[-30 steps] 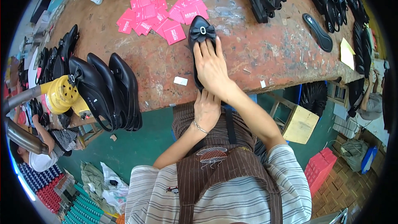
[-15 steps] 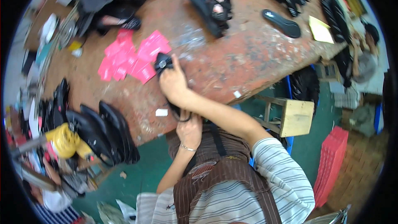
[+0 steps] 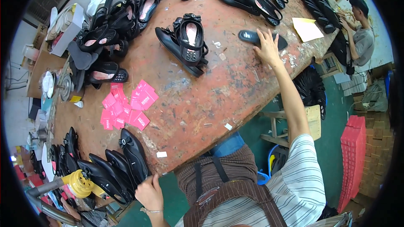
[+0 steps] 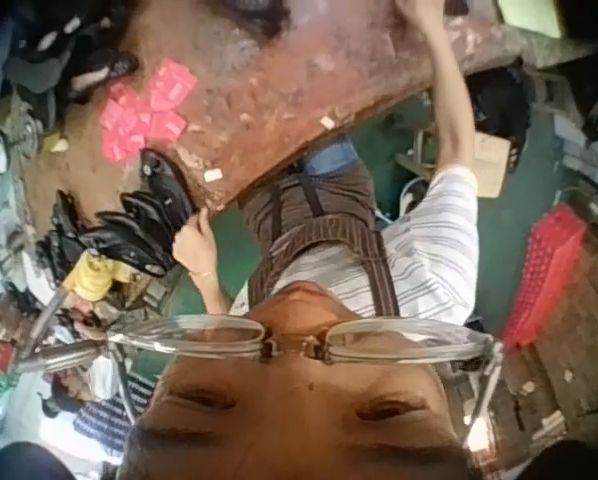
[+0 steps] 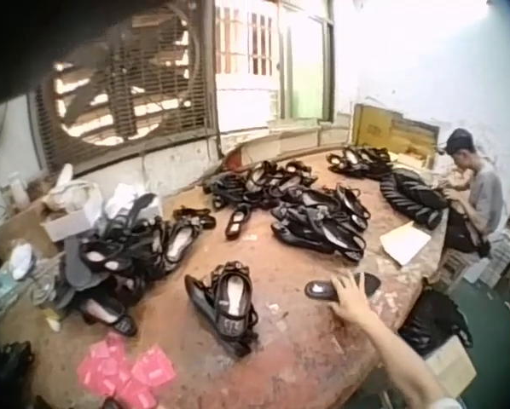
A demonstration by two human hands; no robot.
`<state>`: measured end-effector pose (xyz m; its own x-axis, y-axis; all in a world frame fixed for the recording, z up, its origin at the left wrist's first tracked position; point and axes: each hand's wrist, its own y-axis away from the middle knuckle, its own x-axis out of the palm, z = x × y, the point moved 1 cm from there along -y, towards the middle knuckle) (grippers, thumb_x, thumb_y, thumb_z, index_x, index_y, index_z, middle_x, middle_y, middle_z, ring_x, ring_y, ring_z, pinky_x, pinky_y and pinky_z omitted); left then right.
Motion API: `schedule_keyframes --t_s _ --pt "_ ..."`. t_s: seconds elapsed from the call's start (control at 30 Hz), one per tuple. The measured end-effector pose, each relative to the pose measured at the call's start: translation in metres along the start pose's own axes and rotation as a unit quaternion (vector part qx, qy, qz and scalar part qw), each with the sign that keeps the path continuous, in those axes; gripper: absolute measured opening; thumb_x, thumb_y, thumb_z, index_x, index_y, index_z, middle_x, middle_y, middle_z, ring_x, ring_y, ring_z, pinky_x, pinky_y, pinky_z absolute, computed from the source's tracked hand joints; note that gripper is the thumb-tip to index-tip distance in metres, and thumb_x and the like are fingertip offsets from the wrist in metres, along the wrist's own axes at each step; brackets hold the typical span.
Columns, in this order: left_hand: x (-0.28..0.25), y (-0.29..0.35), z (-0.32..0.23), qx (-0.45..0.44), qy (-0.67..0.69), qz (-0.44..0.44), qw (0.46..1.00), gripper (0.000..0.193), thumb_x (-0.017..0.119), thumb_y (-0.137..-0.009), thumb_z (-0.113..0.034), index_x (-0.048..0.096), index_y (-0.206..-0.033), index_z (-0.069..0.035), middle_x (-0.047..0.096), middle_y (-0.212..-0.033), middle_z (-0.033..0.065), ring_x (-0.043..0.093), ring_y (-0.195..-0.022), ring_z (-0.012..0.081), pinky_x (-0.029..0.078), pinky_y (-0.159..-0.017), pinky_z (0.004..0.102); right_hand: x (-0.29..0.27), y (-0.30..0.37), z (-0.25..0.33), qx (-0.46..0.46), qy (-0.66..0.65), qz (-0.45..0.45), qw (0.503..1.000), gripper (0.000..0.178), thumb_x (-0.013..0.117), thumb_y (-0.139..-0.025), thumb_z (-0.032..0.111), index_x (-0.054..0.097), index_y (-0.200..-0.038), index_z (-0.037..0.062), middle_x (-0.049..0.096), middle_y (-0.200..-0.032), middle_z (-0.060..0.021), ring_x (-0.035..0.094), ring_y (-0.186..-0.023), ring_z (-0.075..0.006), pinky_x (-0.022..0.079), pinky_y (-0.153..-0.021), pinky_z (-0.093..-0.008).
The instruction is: Assembling black flat shoes by heating them with a blower and inserting insoles.
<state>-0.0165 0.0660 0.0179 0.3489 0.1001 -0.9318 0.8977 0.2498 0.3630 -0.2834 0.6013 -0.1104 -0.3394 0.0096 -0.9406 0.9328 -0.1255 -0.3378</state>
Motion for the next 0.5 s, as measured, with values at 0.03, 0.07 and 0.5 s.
schedule_keyframes --t_s 0.03,0.07,0.5 --pt "-0.018 -0.013 -0.024 0.066 0.057 -0.108 0.99 0.021 0.065 -0.088 -0.023 0.072 -0.083 -0.003 0.064 -0.071 0.0196 0.063 -0.064 0.0372 0.048 -0.055 0.0443 0.0 -0.004 -0.002 0.008 -0.004 0.05 0.999 0.071 0.075 -0.075 0.026 0.046 -0.139 0.0096 0.051 -0.132 -0.018 0.043 -0.129 -0.0361 0.023 -0.112 -0.0585" --pt "-0.031 -0.03 -0.048 0.142 0.15 -0.178 0.962 0.018 0.066 -0.088 -0.019 0.071 -0.087 -0.002 0.064 -0.073 0.0183 0.063 -0.064 0.0369 0.047 -0.054 0.0422 -0.007 -0.007 -0.001 0.013 -0.007 0.101 0.995 0.066 0.074 -0.077 0.026 0.05 -0.136 0.0088 0.054 -0.127 -0.0172 0.051 -0.121 -0.0351 0.029 -0.11 -0.0551" --pt "-0.001 -0.178 -0.194 0.214 0.632 0.036 0.744 0.034 0.036 -0.103 -0.014 0.055 -0.127 0.001 0.062 -0.073 0.0041 0.049 -0.043 0.0082 0.04 -0.041 0.0238 -0.14 0.102 0.06 0.25 -0.692 0.099 0.67 0.046 0.041 -0.103 0.036 0.067 -0.109 -0.0017 0.064 -0.08 -0.0027 0.056 -0.075 -0.0076 0.042 -0.069 -0.0221"
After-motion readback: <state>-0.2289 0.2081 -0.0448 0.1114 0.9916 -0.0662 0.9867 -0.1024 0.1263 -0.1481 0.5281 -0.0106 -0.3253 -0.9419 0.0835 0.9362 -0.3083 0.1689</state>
